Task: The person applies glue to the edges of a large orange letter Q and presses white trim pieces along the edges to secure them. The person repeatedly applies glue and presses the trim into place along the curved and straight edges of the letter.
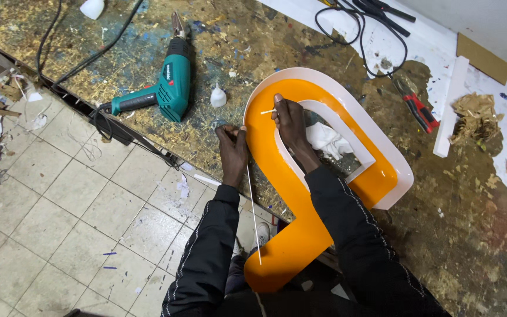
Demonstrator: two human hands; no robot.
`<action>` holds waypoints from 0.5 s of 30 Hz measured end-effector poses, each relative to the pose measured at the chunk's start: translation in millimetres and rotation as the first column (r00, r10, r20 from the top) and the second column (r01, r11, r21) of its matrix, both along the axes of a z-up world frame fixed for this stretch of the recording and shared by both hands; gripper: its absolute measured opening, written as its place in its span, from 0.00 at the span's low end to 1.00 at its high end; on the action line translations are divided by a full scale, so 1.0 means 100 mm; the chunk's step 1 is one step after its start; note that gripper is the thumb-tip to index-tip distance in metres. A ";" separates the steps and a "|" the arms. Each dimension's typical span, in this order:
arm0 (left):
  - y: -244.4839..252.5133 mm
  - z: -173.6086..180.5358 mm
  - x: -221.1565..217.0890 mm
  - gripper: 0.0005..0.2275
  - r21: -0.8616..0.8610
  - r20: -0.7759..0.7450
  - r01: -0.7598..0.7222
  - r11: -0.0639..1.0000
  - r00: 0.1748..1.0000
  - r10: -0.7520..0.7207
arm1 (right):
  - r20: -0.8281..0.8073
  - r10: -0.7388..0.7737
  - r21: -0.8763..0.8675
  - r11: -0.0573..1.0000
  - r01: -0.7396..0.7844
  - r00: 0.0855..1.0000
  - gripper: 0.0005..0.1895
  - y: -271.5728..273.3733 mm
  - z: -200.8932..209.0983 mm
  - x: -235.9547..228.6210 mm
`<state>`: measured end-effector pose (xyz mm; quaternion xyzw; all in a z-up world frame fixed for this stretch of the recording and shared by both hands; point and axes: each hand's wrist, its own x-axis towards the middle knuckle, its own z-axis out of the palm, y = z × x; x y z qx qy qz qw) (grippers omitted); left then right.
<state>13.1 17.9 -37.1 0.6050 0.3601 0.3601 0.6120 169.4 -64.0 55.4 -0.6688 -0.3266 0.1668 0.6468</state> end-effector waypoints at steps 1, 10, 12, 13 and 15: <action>0.00 0.02 -0.01 0.17 0.002 0.000 -0.003 1.000 1.000 0.003 | 0.000 0.003 0.002 1.000 -0.003 1.000 0.31 0.03 -0.05 0.00; -0.01 0.09 -0.03 0.16 -0.038 0.019 0.011 0.999 1.000 -0.010 | 0.222 -0.041 -0.208 0.974 0.089 0.974 0.31 0.13 -0.03 0.09; -0.02 0.11 -0.06 0.18 -0.019 -0.028 0.028 0.999 0.999 -0.029 | 0.390 -0.071 -0.396 0.887 0.236 0.918 0.36 0.09 0.14 0.13; 0.00 0.09 -0.05 0.18 -0.021 -0.031 0.026 0.999 0.999 -0.027 | 0.387 -0.068 -0.398 0.887 0.233 0.920 0.36 0.14 0.10 0.30; 0.01 0.03 -0.04 0.17 -0.010 -0.040 0.008 1.000 0.999 -0.008 | 0.667 -0.125 -0.359 0.810 0.464 0.735 0.30 0.23 -0.01 0.60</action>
